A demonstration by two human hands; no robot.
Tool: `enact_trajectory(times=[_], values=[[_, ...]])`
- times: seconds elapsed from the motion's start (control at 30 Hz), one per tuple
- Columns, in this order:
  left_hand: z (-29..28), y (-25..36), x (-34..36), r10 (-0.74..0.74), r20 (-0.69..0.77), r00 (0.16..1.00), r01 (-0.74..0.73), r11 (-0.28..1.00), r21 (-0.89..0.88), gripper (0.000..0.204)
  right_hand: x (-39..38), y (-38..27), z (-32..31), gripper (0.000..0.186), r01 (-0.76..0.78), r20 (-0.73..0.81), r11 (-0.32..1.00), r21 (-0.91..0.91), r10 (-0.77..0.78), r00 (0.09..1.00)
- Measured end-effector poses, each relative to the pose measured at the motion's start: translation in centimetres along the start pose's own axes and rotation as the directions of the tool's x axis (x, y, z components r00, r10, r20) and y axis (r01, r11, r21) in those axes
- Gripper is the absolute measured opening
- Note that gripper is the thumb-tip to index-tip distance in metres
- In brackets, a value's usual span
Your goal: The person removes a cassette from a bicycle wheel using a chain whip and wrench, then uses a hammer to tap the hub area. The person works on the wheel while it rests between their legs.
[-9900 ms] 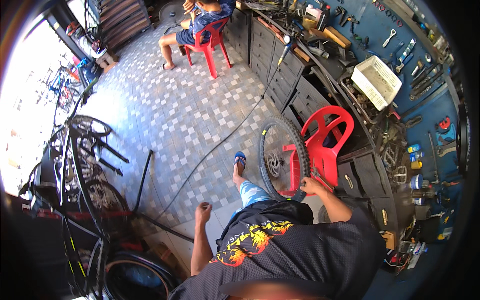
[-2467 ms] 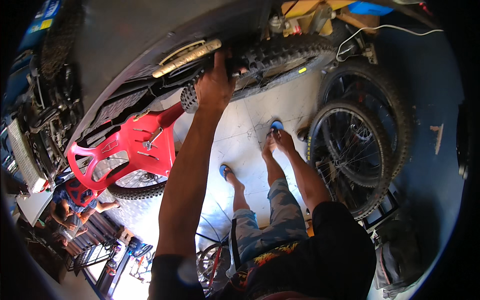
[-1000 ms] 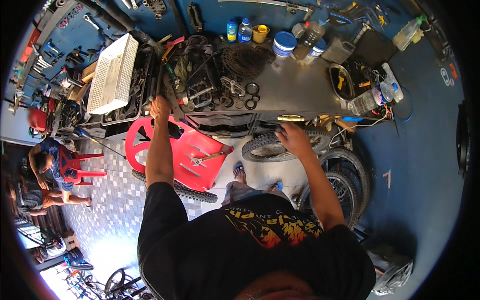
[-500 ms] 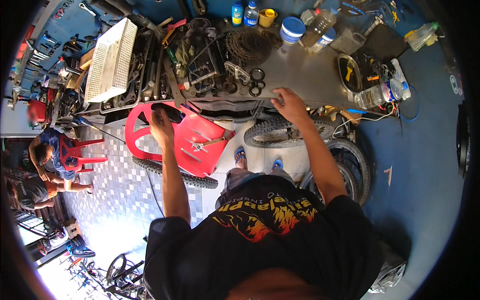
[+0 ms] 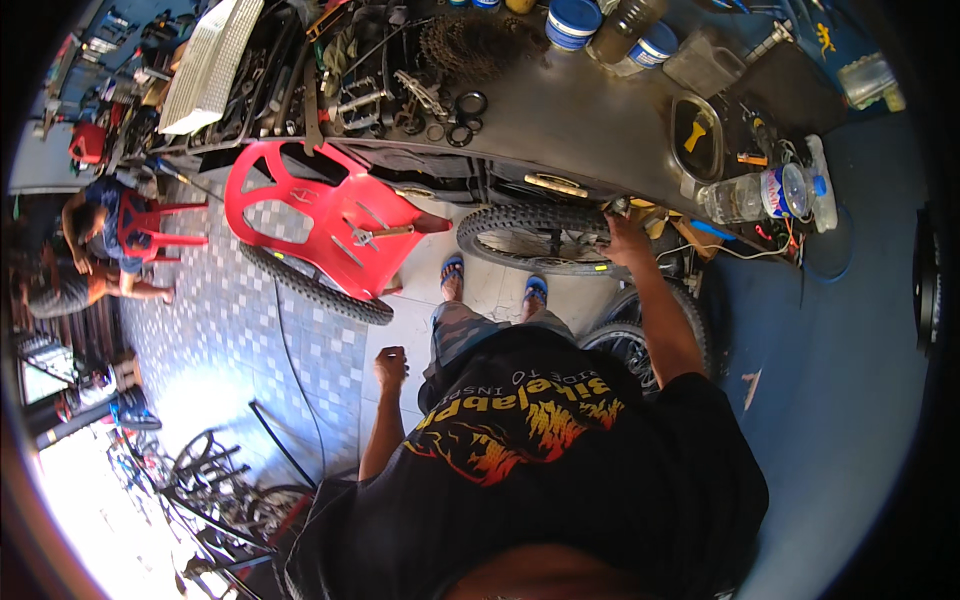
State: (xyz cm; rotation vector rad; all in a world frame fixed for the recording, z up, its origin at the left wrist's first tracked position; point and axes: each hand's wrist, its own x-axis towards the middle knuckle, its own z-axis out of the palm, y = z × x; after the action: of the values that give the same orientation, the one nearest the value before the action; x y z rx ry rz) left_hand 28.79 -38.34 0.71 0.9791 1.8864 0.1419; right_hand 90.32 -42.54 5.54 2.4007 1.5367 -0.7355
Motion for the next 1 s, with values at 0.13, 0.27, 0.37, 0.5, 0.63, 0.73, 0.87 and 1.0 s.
enact_trajectory(times=[0.13,0.27,0.37,0.5,0.63,0.73,0.87,1.0], values=[[2.8,-0.6,-5.3,-0.016,-0.024,1.000,0.013,0.991,-0.130,0.029,1.0,2.1,3.5,0.099,0.023,0.041,0.997,0.075,-0.026,0.999],[5.4,-1.7,-10.6,0.007,0.099,0.995,0.001,0.997,-0.080,0.031,1.9,3.1,5.6,0.093,0.044,-0.070,0.988,0.149,-0.034,0.997],[6.6,-4.1,-13.6,-0.074,0.090,0.993,0.082,0.993,-0.089,0.034,3.2,3.0,6.1,0.092,0.111,-0.169,0.989,0.093,-0.094,0.981],[6.8,-8.4,-17.5,-0.166,0.069,0.984,0.169,0.985,-0.043,0.038,4.5,1.2,6.2,0.104,0.103,-0.109,0.994,-0.020,-0.105,0.988],[5.9,-11.4,-20.6,-0.258,0.047,0.965,0.261,0.960,-0.101,0.036,3.4,-0.9,6.1,0.100,0.081,-0.203,0.996,0.027,-0.074,0.976],[5.3,-12.8,-22.0,-0.262,0.000,0.965,0.259,0.953,-0.155,0.037,1.9,-1.6,5.9,0.090,0.073,-0.109,0.997,-0.038,-0.077,0.991],[5.7,-14.3,-23.5,-0.207,-0.032,0.978,0.196,0.957,-0.216,0.037,-0.9,-3.0,7.8,0.069,0.187,-0.080,0.973,-0.138,-0.199,0.977],[6.3,-16.7,-24.5,-0.198,0.023,0.980,0.198,0.949,-0.244,0.038,-4.0,-4.9,10.7,0.060,0.177,-0.069,0.971,-0.160,-0.190,0.979]])
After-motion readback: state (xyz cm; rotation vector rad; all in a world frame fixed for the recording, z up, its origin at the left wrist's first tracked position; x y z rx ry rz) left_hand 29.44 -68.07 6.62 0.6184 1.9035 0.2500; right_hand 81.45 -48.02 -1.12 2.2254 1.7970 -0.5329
